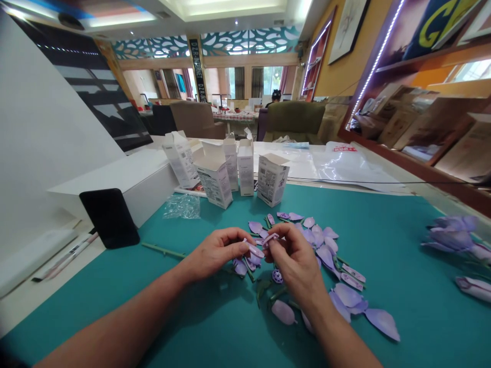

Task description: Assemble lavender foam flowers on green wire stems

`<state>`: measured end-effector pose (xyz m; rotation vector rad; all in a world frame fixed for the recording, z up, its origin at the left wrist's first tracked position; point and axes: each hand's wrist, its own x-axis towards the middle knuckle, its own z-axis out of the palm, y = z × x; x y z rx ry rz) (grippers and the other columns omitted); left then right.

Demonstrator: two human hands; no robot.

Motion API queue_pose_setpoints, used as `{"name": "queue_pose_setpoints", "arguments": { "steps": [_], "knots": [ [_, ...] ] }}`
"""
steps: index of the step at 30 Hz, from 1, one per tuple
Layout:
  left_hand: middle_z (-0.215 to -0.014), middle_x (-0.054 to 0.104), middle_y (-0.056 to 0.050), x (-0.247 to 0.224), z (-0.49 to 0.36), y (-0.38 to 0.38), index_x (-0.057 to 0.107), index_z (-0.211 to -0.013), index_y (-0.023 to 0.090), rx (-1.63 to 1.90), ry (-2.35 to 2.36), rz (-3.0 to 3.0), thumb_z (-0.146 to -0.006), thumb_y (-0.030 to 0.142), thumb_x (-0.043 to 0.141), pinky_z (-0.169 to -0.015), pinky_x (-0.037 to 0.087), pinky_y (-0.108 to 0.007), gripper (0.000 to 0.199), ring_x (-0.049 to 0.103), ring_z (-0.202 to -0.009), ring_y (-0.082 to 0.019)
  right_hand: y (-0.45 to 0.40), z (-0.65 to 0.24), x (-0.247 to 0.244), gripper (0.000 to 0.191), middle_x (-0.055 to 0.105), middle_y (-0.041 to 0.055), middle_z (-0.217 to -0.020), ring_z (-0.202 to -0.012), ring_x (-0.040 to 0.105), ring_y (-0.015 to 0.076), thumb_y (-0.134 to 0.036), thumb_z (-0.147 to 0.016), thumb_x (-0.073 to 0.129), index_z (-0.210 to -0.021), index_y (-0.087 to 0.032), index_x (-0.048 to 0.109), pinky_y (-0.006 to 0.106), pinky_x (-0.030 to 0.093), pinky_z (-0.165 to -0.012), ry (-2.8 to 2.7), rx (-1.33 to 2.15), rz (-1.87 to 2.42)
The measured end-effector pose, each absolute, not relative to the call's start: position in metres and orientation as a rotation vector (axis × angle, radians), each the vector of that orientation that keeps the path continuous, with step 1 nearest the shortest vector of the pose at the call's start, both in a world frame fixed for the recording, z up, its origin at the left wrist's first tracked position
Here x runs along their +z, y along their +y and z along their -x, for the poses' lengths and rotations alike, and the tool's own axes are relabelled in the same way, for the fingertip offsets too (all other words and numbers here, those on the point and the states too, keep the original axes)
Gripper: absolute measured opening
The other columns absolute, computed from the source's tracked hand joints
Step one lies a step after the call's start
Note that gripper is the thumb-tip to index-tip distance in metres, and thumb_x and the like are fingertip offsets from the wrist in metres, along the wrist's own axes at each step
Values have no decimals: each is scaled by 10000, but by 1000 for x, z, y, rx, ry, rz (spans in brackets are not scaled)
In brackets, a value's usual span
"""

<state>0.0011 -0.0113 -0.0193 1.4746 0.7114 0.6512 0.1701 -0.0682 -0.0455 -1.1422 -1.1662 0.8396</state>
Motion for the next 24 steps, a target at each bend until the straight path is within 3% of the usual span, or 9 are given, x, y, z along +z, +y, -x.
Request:
{"name": "queue_pose_setpoints", "arguments": {
  "steps": [8, 18, 24],
  "knots": [
    [-760, 649, -25, -20, -1, -12, 658, -875, 137, 618, 685, -1413, -754, 297, 653, -623, 417, -229, 200, 557, -669, -117, -68, -175, -40, 189, 591, -18, -638, -547, 526, 113, -345, -718, 726, -801, -205, 629, 226, 448, -491, -1140, 794, 1140],
    [-807, 646, -21, -20, 0, -13, 668, -910, 148, 635, 660, -1485, -762, 279, 644, -653, 414, -238, 198, 543, -701, -120, -70, -172, -36, 197, 688, 43, -780, -659, 597, 142, -357, -716, 719, -772, -185, 641, 244, 499, -569, -1079, 831, 1176],
    [-782, 633, -13, -19, 0, -13, 669, -919, 148, 640, 671, -1494, -775, 268, 628, -639, 404, -235, 191, 515, -658, -106, -70, -177, -33, 326, 648, 24, -703, -584, 595, 150, -407, -724, 694, -957, -179, 681, 270, 503, -512, -1032, 912, 1226]
  ]
}}
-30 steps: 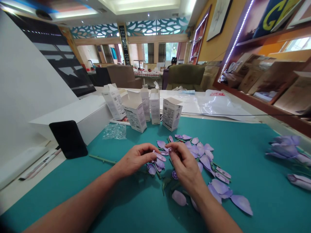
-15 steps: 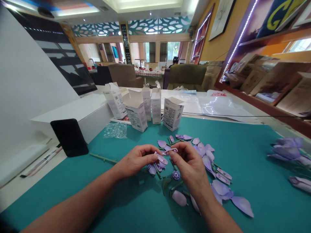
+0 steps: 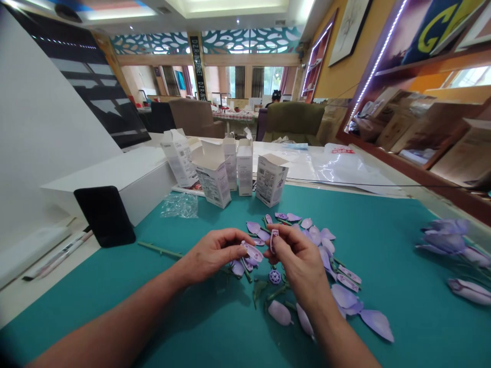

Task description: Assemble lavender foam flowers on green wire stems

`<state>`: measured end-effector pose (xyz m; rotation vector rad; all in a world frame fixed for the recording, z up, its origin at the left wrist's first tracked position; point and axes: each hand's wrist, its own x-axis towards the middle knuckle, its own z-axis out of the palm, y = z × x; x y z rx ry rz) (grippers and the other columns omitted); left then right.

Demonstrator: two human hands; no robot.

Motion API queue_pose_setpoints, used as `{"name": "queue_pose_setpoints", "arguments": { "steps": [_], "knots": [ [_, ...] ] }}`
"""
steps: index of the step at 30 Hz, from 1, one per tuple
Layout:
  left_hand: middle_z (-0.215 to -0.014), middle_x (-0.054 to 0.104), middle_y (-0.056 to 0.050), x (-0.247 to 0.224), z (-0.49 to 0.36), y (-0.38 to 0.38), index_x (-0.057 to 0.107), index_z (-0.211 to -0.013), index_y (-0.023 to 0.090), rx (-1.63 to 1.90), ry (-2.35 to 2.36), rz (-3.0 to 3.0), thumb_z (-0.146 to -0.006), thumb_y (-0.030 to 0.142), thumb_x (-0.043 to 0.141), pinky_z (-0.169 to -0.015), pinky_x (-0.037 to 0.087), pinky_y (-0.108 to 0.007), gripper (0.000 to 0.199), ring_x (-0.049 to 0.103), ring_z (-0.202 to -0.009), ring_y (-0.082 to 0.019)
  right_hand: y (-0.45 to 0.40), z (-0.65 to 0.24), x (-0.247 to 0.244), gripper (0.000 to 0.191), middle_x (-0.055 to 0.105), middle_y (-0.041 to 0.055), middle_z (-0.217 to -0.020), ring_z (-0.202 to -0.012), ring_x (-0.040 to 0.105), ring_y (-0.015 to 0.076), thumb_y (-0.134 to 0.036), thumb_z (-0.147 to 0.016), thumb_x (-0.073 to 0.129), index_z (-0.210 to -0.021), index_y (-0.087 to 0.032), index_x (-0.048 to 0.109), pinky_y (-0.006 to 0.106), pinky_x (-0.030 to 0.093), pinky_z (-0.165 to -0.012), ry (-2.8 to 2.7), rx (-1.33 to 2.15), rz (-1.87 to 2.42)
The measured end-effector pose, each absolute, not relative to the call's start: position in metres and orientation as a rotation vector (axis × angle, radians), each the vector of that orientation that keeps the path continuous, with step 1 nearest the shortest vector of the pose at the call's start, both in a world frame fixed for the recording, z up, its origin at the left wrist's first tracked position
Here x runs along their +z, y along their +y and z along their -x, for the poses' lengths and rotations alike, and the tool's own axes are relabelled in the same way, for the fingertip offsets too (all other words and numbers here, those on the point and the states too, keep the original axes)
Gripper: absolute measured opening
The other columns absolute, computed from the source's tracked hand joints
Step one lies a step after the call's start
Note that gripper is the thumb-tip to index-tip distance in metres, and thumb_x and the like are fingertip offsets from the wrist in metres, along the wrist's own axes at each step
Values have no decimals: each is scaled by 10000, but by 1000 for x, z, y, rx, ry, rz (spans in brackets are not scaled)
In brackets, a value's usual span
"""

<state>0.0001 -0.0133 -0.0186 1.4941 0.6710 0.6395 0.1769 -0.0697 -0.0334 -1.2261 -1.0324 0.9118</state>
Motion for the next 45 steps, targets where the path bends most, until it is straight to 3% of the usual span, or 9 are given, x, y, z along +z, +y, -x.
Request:
{"name": "queue_pose_setpoints", "arguments": {
  "steps": [4, 11, 15, 21, 25, 30, 37, 45],
  "knots": [
    [-762, 631, -10, -17, 0, -14, 673, -905, 148, 635, 690, -1484, -759, 275, 632, -628, 401, -238, 198, 516, -647, -111, -70, -174, -33, 357, 648, 39, -754, -562, 587, 141, -395, -698, 713, -978, -174, 696, 254, 476, -475, -896, 1046, 1189],
    [-742, 630, -8, -17, 0, -13, 669, -892, 140, 630, 695, -1485, -758, 283, 633, -599, 394, -223, 200, 508, -630, -102, -64, -178, -39, 295, 616, 5, -676, -522, 551, 109, -357, -614, 787, -814, -170, 677, 206, 404, -435, -788, 1157, 1131],
    [-743, 633, -18, -18, 0, -13, 672, -896, 133, 619, 701, -1502, -762, 285, 636, -592, 401, -223, 207, 517, -633, -106, -66, -178, -40, 277, 599, 0, -604, -512, 540, 124, -405, -669, 747, -786, -174, 649, 233, 424, -451, -1045, 900, 1248],
    [-765, 643, -11, -22, 0, -12, 689, -907, 148, 620, 703, -1543, -775, 282, 630, -615, 410, -217, 197, 534, -671, -111, -75, -175, -36, 97, 650, 49, -790, -659, 585, 158, -274, -843, 573, -891, -226, 641, 269, 476, -559, -1696, 215, 1316],
    [-791, 664, -23, -24, -1, -13, 694, -929, 145, 618, 697, -1524, -772, 268, 639, -658, 425, -233, 207, 564, -715, -129, -76, -175, -39, 77, 644, 53, -820, -696, 597, 164, -235, -869, 546, -909, -237, 612, 274, 488, -582, -1819, 44, 1261],
    [-781, 670, -32, -23, -1, -14, 698, -904, 138, 609, 696, -1477, -756, 284, 664, -668, 439, -241, 211, 583, -718, -136, -77, -171, -38, 32, 631, 46, -826, -738, 605, 176, -228, -862, 571, -867, -243, 599, 296, 498, -633, -1789, 87, 1197],
    [-739, 654, -27, -22, 0, -14, 695, -884, 122, 664, 646, -1398, -737, 300, 683, -634, 434, -224, 231, 566, -664, -113, -79, -164, -33, 135, 625, 57, -913, -872, 602, 195, -224, -882, 536, -924, -261, 659, 323, 500, -741, -1722, 309, 1119],
    [-742, 671, -36, -22, -2, -15, 702, -895, 128, 692, 688, -1354, -677, 313, 734, -614, 440, -229, 287, 566, -643, -114, -77, -166, -36, 83, 616, 45, -834, -745, 568, 181, -294, -811, 644, -866, -239, 673, 292, 476, -619, -1583, 429, 1173]
  ]
}}
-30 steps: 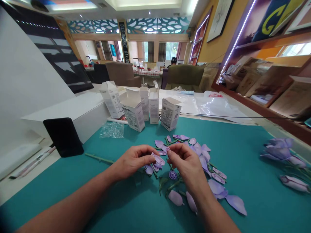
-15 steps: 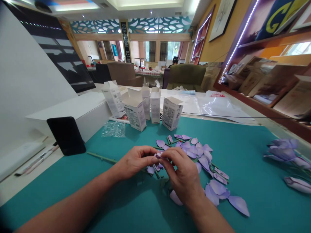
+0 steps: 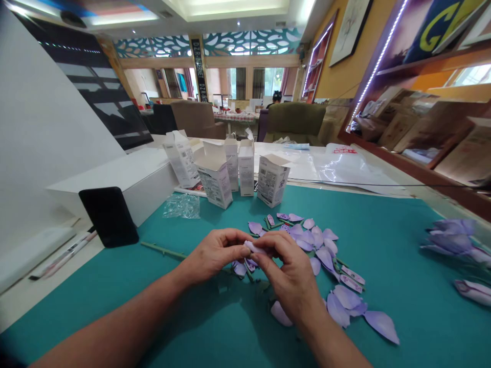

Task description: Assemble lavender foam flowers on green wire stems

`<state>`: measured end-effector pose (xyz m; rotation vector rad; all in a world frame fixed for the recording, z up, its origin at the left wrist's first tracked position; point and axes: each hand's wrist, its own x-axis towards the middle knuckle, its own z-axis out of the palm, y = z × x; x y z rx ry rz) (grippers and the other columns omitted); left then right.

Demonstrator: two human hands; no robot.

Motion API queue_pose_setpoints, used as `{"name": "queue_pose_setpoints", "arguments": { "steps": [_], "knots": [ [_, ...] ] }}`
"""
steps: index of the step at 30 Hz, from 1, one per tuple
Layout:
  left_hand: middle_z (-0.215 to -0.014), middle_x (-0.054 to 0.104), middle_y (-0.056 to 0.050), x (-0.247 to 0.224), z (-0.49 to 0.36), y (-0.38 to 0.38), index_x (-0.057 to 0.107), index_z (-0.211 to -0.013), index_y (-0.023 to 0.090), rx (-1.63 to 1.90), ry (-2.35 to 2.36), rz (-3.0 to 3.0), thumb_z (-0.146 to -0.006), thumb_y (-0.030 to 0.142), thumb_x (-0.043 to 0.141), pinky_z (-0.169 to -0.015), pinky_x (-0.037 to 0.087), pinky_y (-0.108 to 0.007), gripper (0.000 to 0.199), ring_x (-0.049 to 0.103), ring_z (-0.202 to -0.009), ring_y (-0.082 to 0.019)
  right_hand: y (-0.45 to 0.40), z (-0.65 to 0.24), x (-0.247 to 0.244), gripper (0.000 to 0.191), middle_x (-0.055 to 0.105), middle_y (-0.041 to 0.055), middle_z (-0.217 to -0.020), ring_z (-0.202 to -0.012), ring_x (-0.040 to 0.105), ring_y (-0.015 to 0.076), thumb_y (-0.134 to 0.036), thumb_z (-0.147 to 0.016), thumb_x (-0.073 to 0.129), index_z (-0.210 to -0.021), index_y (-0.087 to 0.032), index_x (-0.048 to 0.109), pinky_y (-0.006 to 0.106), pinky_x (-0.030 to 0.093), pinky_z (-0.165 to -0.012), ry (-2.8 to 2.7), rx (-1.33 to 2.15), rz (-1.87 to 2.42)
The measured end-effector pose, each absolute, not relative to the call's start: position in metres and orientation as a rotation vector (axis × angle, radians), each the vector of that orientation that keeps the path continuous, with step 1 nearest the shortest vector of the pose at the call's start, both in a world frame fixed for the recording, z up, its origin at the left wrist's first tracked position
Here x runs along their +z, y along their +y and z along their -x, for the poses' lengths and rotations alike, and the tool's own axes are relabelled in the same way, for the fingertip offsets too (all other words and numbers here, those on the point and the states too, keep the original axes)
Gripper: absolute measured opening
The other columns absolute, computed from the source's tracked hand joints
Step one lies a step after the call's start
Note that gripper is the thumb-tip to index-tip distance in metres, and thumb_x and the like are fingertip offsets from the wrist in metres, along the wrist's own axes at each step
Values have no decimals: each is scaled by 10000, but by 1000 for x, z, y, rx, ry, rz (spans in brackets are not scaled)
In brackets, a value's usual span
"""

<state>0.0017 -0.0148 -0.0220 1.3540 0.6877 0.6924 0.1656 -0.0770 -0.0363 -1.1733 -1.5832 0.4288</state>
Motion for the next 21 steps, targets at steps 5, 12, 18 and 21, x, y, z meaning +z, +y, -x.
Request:
{"name": "queue_pose_setpoints", "arguments": {
  "steps": [5, 12, 18, 21],
  "knots": [
    [-732, 663, -33, -21, -3, -15, 698, -872, 126, 701, 662, -1331, -653, 317, 756, -613, 437, -227, 296, 568, -647, -114, -76, -167, -37, 67, 596, 35, -818, -734, 558, 172, -284, -808, 646, -853, -241, 672, 280, 462, -602, -1571, 443, 1169],
    [-678, 618, 2, -21, -3, -18, 670, -843, 128, 748, 655, -1393, -669, 268, 747, -616, 437, -224, 236, 536, -615, -97, -76, -163, -39, 49, 570, 26, -790, -723, 536, 170, -285, -807, 648, -833, -244, 660, 284, 455, -622, -1555, 470, 1142],
    [-759, 652, -20, -19, -3, -21, 673, -864, 133, 809, 660, -1519, -737, 249, 689, -634, 437, -226, 173, 561, -676, -115, -75, -163, -42, 143, 592, 37, -822, -759, 555, 179, -356, -786, 668, -850, -230, 648, 292, 481, -654, -1446, 653, 1156],
    [-798, 668, -28, -16, -2, -22, 676, -872, 134, 862, 710, -1599, -752, 237, 673, -651, 441, -227, 158, 574, -718, -126, -72, -166, -43, 262, 632, 36, -823, -743, 583, 176, -412, -747, 702, -896, -210, 625, 282, 496, -633, -1324, 866, 1196]
  ]
}}
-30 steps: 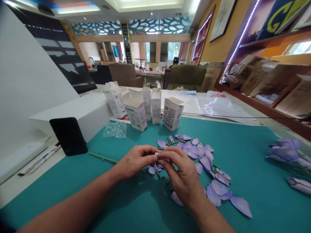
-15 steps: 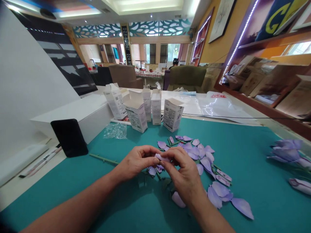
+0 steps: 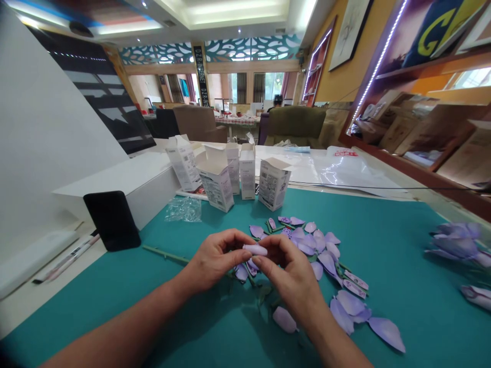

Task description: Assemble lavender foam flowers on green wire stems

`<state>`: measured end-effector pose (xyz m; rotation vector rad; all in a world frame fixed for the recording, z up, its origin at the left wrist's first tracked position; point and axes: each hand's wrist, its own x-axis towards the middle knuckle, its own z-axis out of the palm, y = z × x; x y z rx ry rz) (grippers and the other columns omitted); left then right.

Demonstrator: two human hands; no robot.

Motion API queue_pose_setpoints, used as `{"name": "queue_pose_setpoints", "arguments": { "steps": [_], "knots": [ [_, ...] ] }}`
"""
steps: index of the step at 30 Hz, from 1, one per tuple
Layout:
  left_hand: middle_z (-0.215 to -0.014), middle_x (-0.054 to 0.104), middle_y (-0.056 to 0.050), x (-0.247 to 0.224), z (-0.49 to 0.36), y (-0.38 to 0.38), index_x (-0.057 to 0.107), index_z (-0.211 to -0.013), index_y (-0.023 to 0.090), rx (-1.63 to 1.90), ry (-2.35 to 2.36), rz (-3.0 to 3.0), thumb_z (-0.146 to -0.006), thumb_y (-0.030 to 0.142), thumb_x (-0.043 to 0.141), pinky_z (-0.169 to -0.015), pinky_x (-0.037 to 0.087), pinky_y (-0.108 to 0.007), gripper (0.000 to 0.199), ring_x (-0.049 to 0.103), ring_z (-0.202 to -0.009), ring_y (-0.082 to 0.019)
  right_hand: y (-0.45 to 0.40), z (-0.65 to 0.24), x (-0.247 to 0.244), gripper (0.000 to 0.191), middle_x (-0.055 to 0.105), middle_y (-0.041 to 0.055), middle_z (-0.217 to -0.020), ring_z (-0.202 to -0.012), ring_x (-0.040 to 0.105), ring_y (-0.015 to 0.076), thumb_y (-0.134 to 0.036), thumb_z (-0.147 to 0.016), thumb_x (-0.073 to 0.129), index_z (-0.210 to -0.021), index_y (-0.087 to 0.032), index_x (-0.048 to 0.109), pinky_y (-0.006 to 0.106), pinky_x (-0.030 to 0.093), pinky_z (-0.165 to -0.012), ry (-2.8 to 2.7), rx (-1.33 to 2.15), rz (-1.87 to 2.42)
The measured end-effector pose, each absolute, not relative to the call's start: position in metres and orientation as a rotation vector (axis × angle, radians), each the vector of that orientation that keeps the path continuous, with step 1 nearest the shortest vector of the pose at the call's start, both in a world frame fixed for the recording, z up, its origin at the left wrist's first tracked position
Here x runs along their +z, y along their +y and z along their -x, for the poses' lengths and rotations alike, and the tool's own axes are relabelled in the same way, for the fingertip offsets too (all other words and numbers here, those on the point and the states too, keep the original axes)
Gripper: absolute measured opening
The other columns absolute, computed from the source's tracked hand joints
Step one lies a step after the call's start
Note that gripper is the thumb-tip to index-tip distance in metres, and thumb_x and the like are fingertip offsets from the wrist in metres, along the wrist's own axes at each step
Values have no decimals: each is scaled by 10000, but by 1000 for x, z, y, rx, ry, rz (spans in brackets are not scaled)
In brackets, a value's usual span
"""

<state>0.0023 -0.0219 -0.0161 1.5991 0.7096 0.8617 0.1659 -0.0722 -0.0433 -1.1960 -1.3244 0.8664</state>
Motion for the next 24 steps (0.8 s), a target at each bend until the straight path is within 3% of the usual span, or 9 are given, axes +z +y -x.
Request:
{"name": "queue_pose_setpoints", "arguments": {
  "steps": [5, 14, 24],
  "knots": [
    [-806, 669, -20, -16, -1, -23, 686, -882, 139, 883, 742, -1772, -769, 212, 653, -661, 440, -224, 138, 564, -723, -122, -70, -171, -43, 302, 648, 18, -731, -677, 591, 150, -449, -754, 689, -893, -185, 642, 247, 491, -595, -1299, 1052, 1220],
    [-736, 651, 4, -17, 0, -22, 686, -888, 134, 827, 773, -1808, -762, 217, 679, -600, 434, -200, 151, 552, -652, -104, -75, -162, -39, 245, 693, 29, -810, -779, 634, 177, -380, -703, 750, -849, -203, 666, 272, 519, -692, -1182, 1013, 1121],
    [-912, 694, -61, -23, 4, -18, 677, -983, 135, 970, 665, -2366, -846, 231, 616, -791, 449, -264, 178, 615, -872, -170, -76, -168, -44, 232, 663, 37, -796, -684, 601, 166, -388, -782, 672, -934, -213, 669, 280, 514, -619, -1437, 755, 1216]
  ]
}}
